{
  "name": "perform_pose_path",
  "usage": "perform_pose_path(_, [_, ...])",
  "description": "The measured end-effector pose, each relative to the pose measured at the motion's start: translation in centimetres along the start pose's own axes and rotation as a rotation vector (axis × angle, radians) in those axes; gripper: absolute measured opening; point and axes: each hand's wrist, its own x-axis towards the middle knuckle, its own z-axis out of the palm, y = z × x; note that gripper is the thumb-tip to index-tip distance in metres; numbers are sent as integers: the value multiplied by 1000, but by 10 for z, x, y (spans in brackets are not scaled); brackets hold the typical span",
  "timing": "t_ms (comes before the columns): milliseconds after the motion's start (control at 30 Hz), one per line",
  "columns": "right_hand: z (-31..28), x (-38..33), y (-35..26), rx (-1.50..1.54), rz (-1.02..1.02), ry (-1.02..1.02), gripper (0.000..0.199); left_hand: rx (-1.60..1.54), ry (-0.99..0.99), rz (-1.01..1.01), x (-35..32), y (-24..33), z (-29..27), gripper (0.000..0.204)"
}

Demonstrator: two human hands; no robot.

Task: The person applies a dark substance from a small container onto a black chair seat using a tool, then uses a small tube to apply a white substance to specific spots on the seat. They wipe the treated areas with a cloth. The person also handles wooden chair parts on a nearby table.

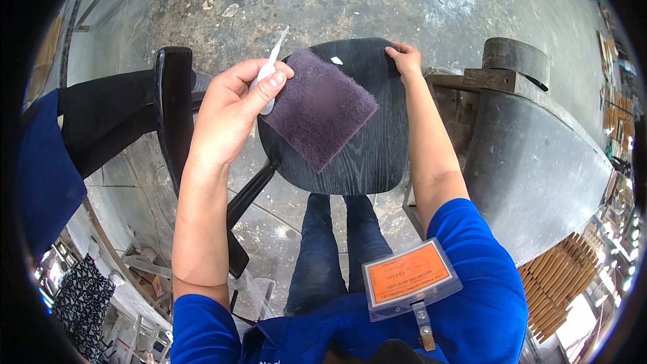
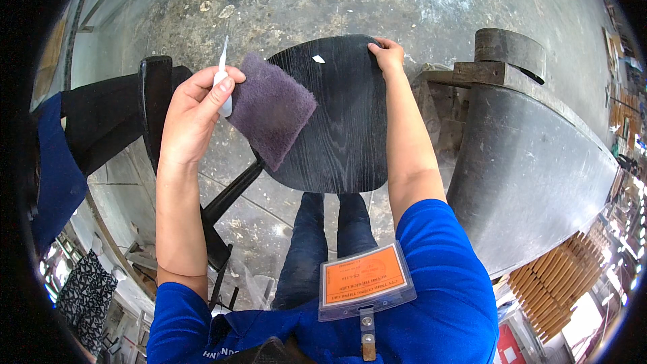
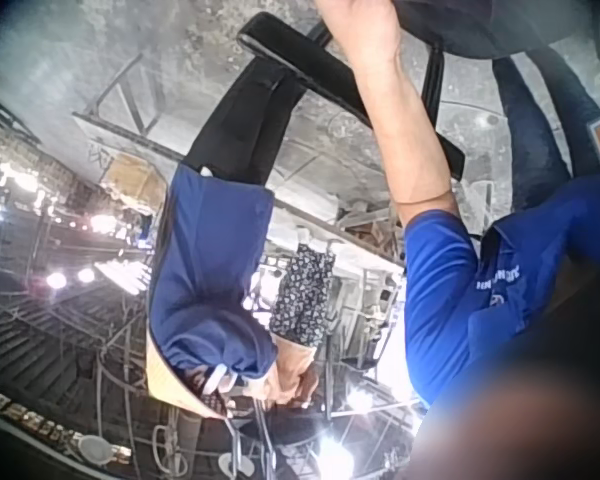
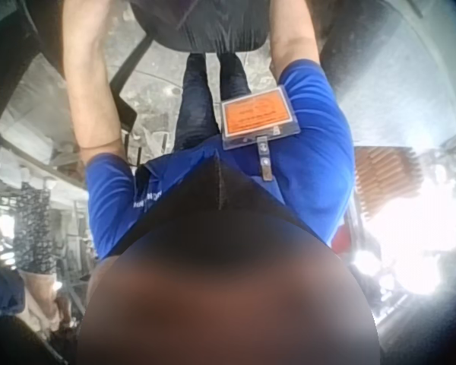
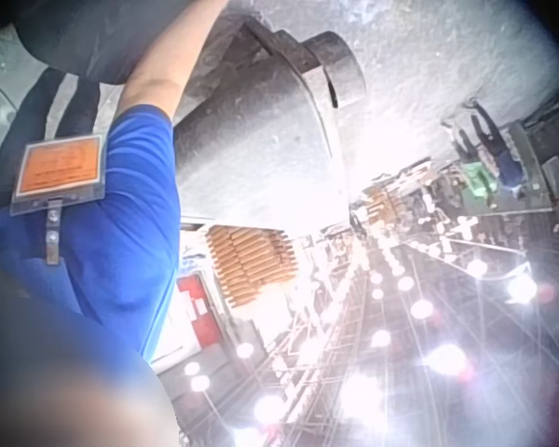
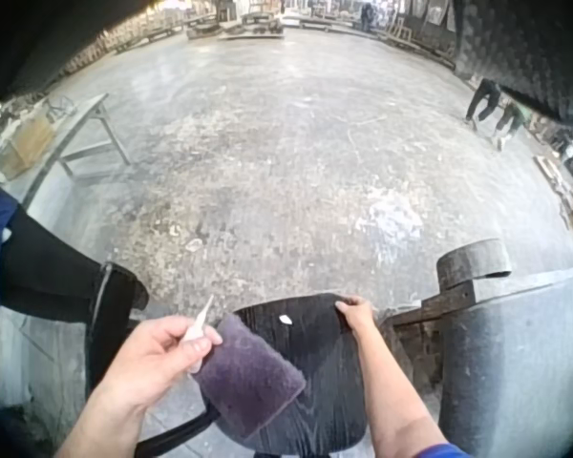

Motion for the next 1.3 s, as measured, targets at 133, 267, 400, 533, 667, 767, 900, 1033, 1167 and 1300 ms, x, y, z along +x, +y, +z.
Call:
perform_pose_path(133, [-2, -5, 8, 6, -148, 134, 26, -1, -3, 4, 0, 0, 0, 25])
perform_pose_path(267, [-4, -17, 13, -214, -328, 159, 17, 3, -7, -9, -1, 1, 0, 25])
perform_pose_path(400, [-2, -26, 9, -387, -507, 249, 16, -14, 10, 19, 0, -1, 2, 25])
perform_pose_path(533, [-3, -28, 2, -560, -588, 234, 13, -16, 5, 16, 0, -1, 0, 25])
perform_pose_path(667, [-5, -28, -1, -619, -552, 212, 12, -17, -1, 15, 0, 0, -2, 24])
perform_pose_path(767, [-7, -24, -2, -561, -531, 180, 11, 3, 23, 12, 1, 0, -1, 24])
perform_pose_path(900, [-11, -15, -5, -538, -545, 98, 12, -6, 4, 10, 0, 0, -2, 25])
perform_pose_path(1033, [-11, -29, -9, -597, -641, 118, 11, -16, 7, 3, -1, -1, -2, 24])
perform_pose_path(1167, [-35, -87, -23, -470, -600, 66, 11, -23, 22, 2, 0, 0, -3, 23])
perform_pose_path(1300, [-136, -133, -60, -333, -780, 410, 10, -58, 28, 5, -3, 2, -3, 22])
